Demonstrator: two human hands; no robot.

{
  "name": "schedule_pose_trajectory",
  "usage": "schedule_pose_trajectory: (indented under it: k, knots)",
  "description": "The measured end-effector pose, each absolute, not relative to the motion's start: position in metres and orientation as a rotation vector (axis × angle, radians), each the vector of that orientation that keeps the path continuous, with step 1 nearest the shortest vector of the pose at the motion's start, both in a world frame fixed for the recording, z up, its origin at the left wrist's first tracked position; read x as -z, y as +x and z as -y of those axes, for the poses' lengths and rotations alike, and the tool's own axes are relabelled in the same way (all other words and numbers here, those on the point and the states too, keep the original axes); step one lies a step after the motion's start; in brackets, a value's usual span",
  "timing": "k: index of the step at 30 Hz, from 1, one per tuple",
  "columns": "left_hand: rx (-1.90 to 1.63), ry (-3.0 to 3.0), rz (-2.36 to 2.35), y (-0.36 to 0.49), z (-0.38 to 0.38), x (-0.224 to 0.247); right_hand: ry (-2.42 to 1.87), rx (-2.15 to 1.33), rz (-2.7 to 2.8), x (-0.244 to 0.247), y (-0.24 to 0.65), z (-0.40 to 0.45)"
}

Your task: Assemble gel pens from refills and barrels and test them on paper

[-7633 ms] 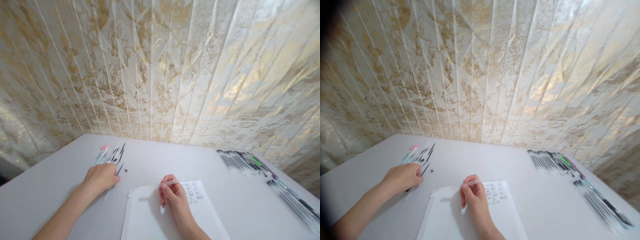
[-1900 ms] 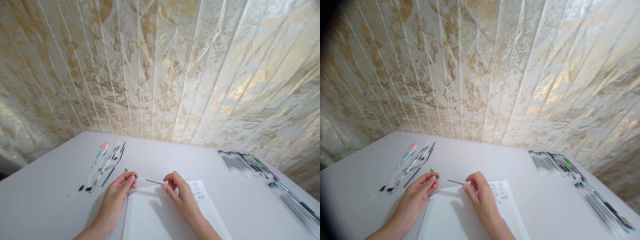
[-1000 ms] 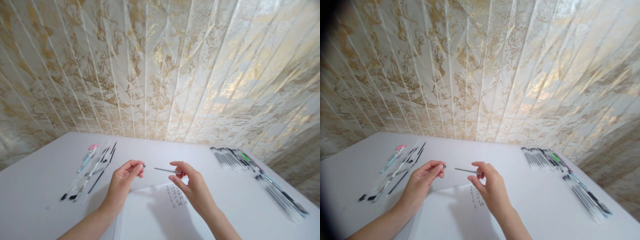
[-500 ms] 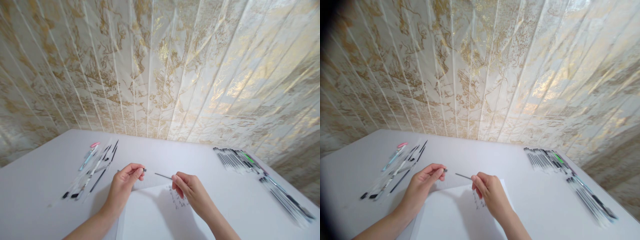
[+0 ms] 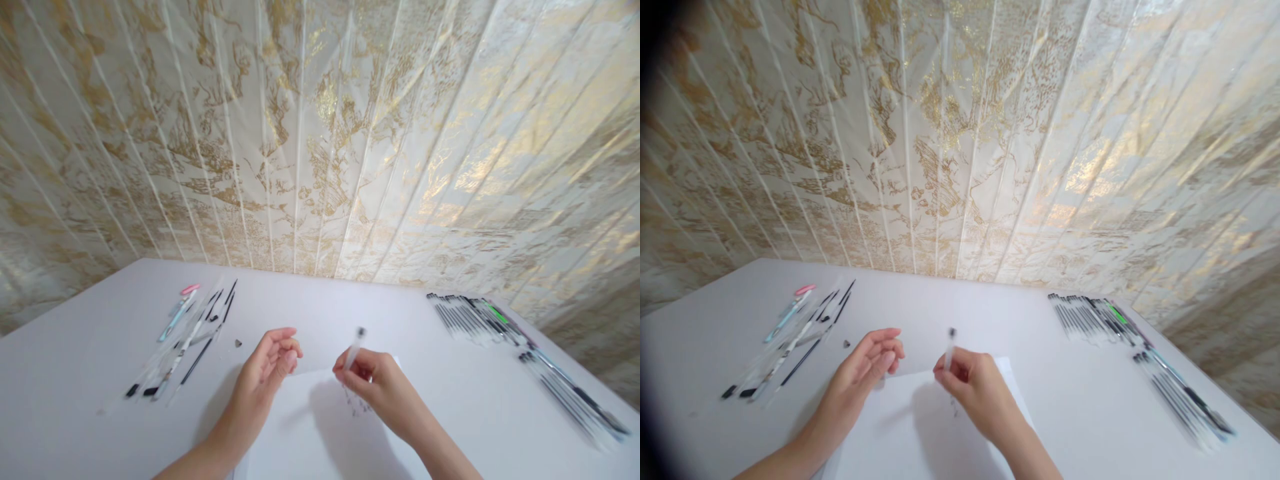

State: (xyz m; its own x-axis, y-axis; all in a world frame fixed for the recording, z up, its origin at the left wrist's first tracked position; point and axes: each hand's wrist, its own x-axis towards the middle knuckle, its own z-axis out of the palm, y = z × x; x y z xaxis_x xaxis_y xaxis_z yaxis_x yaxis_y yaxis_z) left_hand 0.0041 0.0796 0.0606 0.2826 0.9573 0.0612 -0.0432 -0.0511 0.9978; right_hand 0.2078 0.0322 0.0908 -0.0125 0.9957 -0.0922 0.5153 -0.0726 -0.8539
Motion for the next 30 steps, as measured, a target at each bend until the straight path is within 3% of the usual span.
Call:
schedule_pose_trajectory:
  k: [7, 16, 30]
  knots:
    - [-0.725, 2.004, -0.757, 0.007, -0.072, -0.058, -1.570, -0.973, 1.297, -0.063, 0.210, -0.033]
    - [-0.768, 2.016, -0.779, 0.009, -0.073, -0.047, -1.617, -0.750, 1.356, -0.038, 0.203, -0.025]
    - [-0.688, 2.077, -0.814, 0.007, -0.071, -0.044, -1.667, -0.799, 1.343, -0.035, 0.203, -0.025]
